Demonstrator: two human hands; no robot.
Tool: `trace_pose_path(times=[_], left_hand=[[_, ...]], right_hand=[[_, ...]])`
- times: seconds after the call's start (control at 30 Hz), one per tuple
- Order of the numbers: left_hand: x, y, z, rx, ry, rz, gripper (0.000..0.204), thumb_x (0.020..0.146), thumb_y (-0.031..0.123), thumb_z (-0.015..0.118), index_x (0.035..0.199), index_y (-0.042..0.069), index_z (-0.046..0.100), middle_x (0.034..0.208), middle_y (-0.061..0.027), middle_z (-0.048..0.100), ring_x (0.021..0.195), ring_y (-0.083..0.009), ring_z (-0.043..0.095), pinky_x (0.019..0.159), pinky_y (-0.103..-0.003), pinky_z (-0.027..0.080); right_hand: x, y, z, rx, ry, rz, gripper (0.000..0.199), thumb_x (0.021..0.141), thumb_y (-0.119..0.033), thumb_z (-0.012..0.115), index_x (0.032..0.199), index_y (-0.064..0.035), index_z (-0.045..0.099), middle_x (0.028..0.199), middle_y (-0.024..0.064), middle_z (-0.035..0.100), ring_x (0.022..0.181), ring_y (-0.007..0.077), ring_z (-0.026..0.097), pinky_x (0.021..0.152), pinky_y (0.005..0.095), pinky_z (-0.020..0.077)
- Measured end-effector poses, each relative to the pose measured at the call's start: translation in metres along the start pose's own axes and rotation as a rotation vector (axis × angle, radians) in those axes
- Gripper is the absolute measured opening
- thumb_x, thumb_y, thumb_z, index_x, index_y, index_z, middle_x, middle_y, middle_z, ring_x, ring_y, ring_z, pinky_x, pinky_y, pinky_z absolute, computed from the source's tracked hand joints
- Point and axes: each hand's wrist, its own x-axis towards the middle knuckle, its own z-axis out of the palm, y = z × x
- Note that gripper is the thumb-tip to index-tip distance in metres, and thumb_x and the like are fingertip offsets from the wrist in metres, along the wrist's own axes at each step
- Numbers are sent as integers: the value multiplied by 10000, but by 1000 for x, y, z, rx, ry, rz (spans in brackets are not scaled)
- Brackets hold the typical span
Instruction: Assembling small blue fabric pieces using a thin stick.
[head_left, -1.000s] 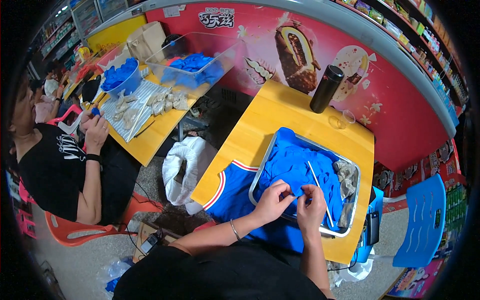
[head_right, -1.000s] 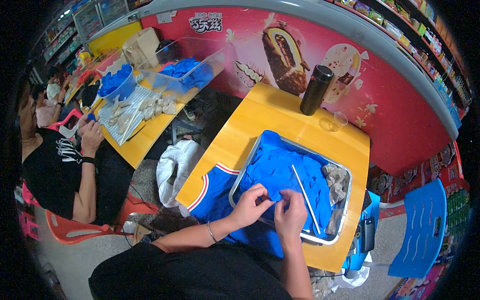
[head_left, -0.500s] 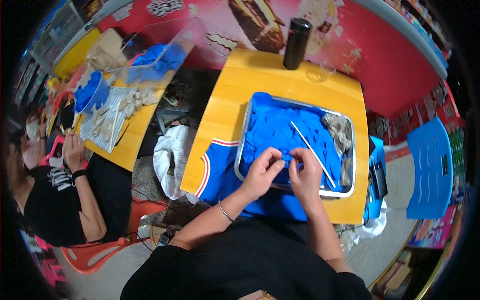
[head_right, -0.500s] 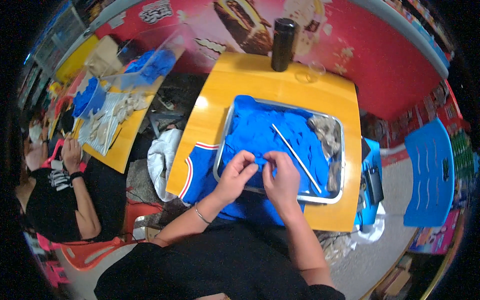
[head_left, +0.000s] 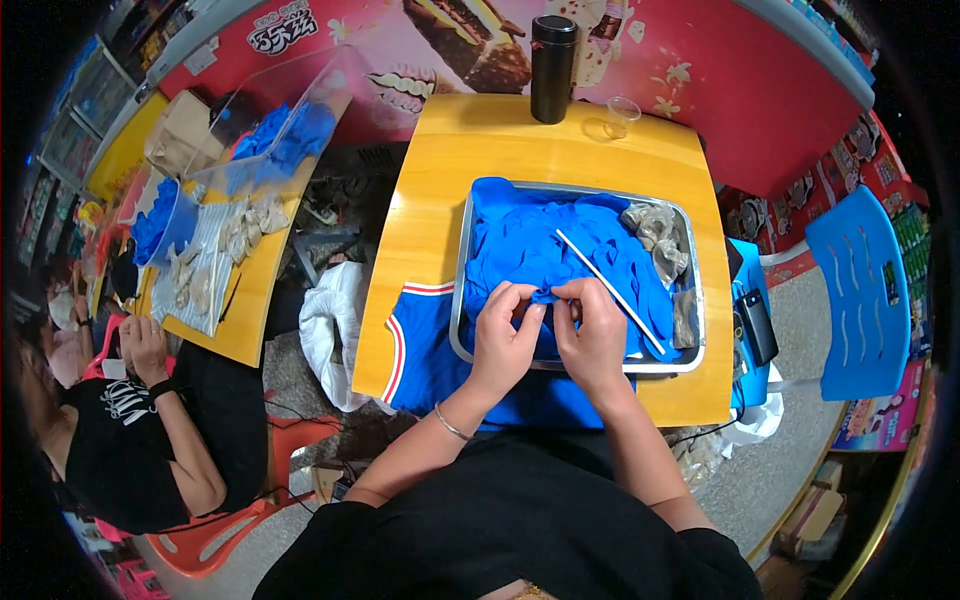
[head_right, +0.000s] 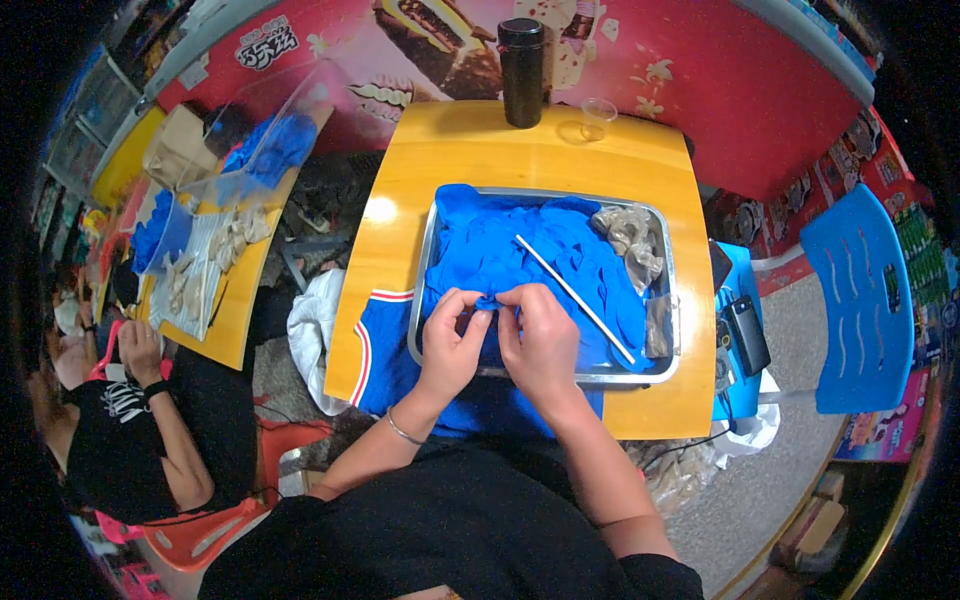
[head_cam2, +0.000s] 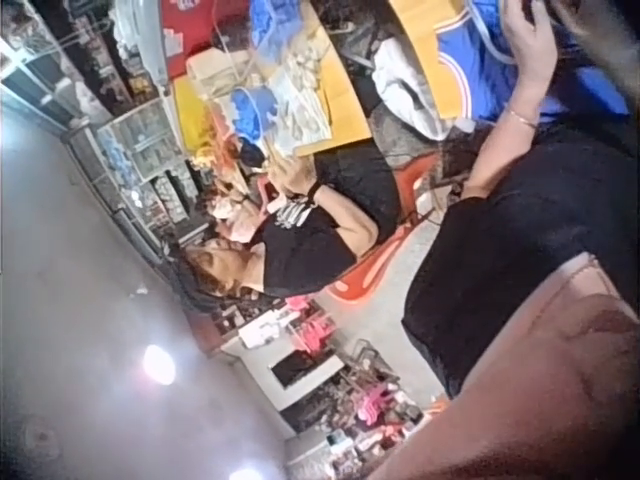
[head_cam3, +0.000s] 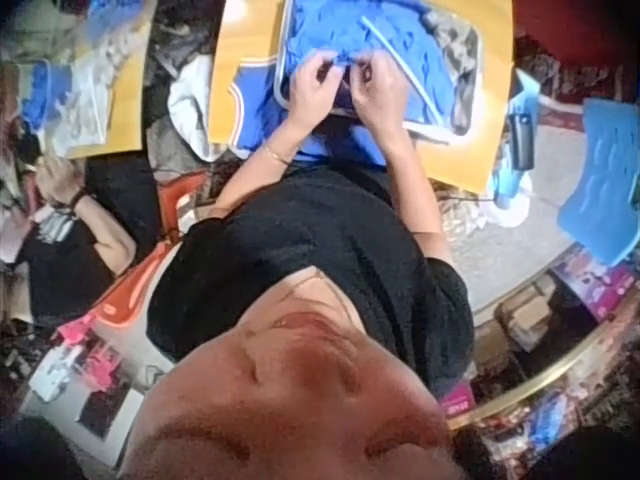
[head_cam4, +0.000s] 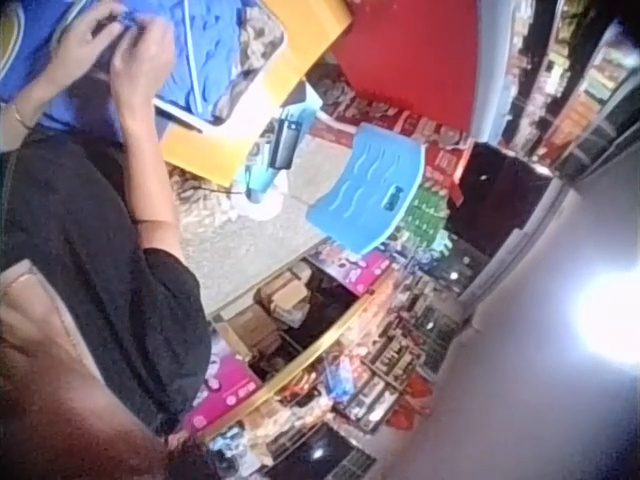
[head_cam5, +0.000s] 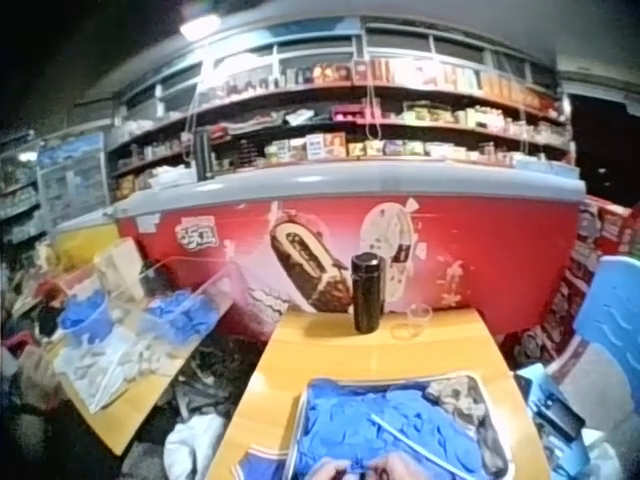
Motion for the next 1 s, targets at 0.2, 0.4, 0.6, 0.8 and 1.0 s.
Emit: trace_pose_path(times=[0.2, 0.4, 0.6, 0.8, 1.0], left_hand=[[1, 0, 0, -309, -135, -198, 68, 879, 52, 565, 897, -13, 562, 852, -17, 499, 756, -103, 483, 690, -243, 400], [0, -9, -15, -890, -265, -474, 58, 878, 65, 571, 866, 9, 566, 898, 22, 492, 836, -48, 450, 768, -220, 369], [9, 2, -18, -498, -397, -430, 131, 851, 132, 624, 821, 14, 577, 803, 35, 518, 798, -41, 451, 713, -236, 380], [11, -4, -19, -77, -483, -105, 132, 855, 160, 641, 805, 59, 573, 765, 41, 544, 748, -48, 456, 666, -224, 372], [2, -4, -9, -1005, -106, -612, 40, 918, 147, 572, 941, 130, 544, 851, 37, 572, 792, -49, 510, 728, -233, 405]], right_hand=[[2, 10, 2, -163, 64, -131, 175, 728, 37, 643, 847, -47, 548, 788, 107, 600, 681, 275, 607, 564, 353, 472], [2, 6, -1, -115, -6, -94, 210, 736, 34, 641, 889, -58, 532, 778, 97, 614, 698, 270, 630, 574, 354, 480], [-1, 8, -6, -52, -76, -32, 223, 735, 35, 637, 904, -66, 533, 765, 91, 614, 685, 268, 627, 565, 352, 478], [5, 6, -11, -152, -30, -180, 210, 702, 34, 652, 861, -57, 550, 787, 85, 599, 698, 258, 610, 572, 350, 471], [-9, 2, -15, 27, 70, -114, 150, 767, -11, 668, 876, -35, 568, 792, 97, 603, 651, 215, 610, 579, 311, 483]])
